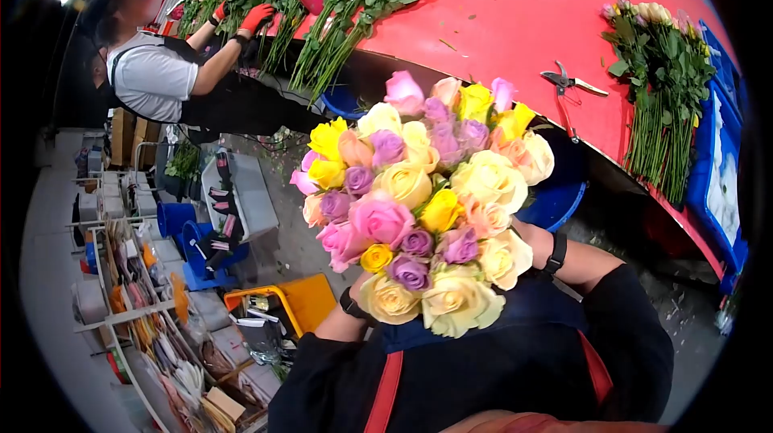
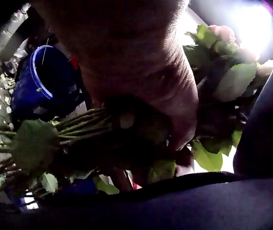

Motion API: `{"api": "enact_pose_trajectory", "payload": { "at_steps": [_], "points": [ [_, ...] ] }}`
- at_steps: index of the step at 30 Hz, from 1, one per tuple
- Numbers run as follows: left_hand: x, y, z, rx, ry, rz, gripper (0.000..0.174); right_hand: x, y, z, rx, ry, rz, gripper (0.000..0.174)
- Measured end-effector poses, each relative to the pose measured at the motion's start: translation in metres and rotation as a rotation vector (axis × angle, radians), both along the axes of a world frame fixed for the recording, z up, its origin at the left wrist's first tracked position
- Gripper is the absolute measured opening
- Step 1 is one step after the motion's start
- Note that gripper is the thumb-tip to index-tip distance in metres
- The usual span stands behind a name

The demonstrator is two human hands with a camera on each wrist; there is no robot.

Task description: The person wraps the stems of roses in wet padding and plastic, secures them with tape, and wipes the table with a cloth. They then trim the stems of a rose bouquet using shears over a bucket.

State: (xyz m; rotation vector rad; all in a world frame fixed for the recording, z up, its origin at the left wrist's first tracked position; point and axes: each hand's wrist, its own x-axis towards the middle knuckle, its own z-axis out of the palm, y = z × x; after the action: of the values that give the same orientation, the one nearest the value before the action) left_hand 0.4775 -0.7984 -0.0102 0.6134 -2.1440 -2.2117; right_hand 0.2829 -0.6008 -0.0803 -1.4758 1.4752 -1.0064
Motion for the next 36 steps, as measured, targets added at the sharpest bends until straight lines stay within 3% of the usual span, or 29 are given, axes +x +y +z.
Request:
{"api": "enact_pose_trajectory", "payload": {
  "at_steps": [1, 3, 6, 8, 10, 11, 14, 16, 17, 19, 20, 21, 23, 25, 28, 30, 32, 33, 34, 35, 36],
  "points": [
    [0.007, -0.004, 0.001, 0.005, -0.003, 0.009, 0.062, -0.001, -0.004, 0.002, 0.004, -0.021, -0.019, 0.038],
    [0.014, -0.011, -0.001, 0.014, 0.008, 0.021, 0.064, 0.01, -0.025, 0.005, 0.131, -1.029, -0.118, 0.051],
    [-0.002, -0.019, -0.016, 0.02, 0.065, 0.033, 0.067, -0.007, -0.036, 0.055, -0.14, -0.183, -0.083, 0.037],
    [-0.015, -0.024, -0.026, 0.026, 0.118, 0.039, 0.069, 0.017, -0.032, 0.048, -0.376, -0.506, -0.442, 0.036],
    [-0.02, -0.028, -0.033, 0.028, 0.16, 0.05, 0.071, -0.003, -0.078, 0.057, -0.27, 0.228, -0.252, 0.028],
    [-0.021, -0.03, -0.034, 0.029, 0.177, 0.051, 0.071, -0.002, -0.079, 0.055, -0.186, 0.343, -0.209, 0.028],
    [-0.016, -0.048, -0.044, -0.021, 0.183, 0.074, 0.07, -0.004, -0.098, 0.049, -0.056, 0.409, -0.149, 0.029],
    [-0.005, -0.071, -0.065, -0.196, 0.092, 0.079, 0.062, -0.012, -0.116, 0.09, 0.146, 0.369, -0.055, 0.035],
    [-0.001, -0.08, -0.075, -0.276, 0.054, 0.083, 0.059, -0.005, -0.119, 0.075, 0.041, 0.319, -0.162, 0.038],
    [0.005, -0.09, -0.075, -0.01, 0.217, 0.147, 0.054, -0.002, -0.133, 0.063, 0.015, 0.314, -0.188, 0.038],
    [0.003, -0.091, -0.08, 0.338, 0.216, 0.21, 0.053, 0.001, -0.139, 0.061, 0.005, 0.306, -0.2, 0.039],
    [0.008, -0.098, -0.094, 0.152, 0.184, 0.17, 0.056, -0.001, -0.146, 0.067, 0.078, 0.375, -0.136, 0.039],
    [-0.007, -0.097, -0.071, 0.341, 0.193, 0.251, 0.064, -0.003, -0.155, 0.049, -0.052, 0.407, -0.136, 0.042],
    [-0.011, -0.097, -0.067, 0.355, 0.182, 0.32, 0.065, -0.005, -0.16, 0.047, -0.095, 0.403, -0.144, 0.044],
    [-0.019, -0.103, -0.081, 0.531, 0.206, 0.356, 0.064, -0.019, -0.164, 0.03, -0.192, 0.226, -0.147, 0.047],
    [-0.02, -0.106, -0.085, 0.515, 0.251, 0.345, 0.064, -0.052, -0.151, 0.058, -0.136, 0.064, -0.214, 0.049],
    [-0.03, -0.109, -0.05, 0.402, 0.259, 0.301, 0.062, -0.095, -0.12, 0.031, -0.029, 0.215, -0.512, 0.055],
    [-0.025, -0.118, -0.059, 0.338, 0.2, 0.326, 0.06, -0.127, -0.102, 0.023, -0.022, 0.397, -0.579, 0.056],
    [-0.024, -0.125, -0.063, 0.334, 0.118, 0.336, 0.073, -0.16, -0.08, 0.01, 0.117, 0.447, -0.641, 0.056],
    [-0.032, -0.127, -0.044, 0.327, 0.068, 0.402, 0.068, -0.191, -0.051, -0.009, 0.118, 0.59, -0.777, 0.054],
    [-0.042, -0.136, -0.043, 0.324, 0.165, 0.391, 0.06, -0.215, -0.028, -0.014, 0.281, 0.814, -0.784, 0.069]
  ]
}}
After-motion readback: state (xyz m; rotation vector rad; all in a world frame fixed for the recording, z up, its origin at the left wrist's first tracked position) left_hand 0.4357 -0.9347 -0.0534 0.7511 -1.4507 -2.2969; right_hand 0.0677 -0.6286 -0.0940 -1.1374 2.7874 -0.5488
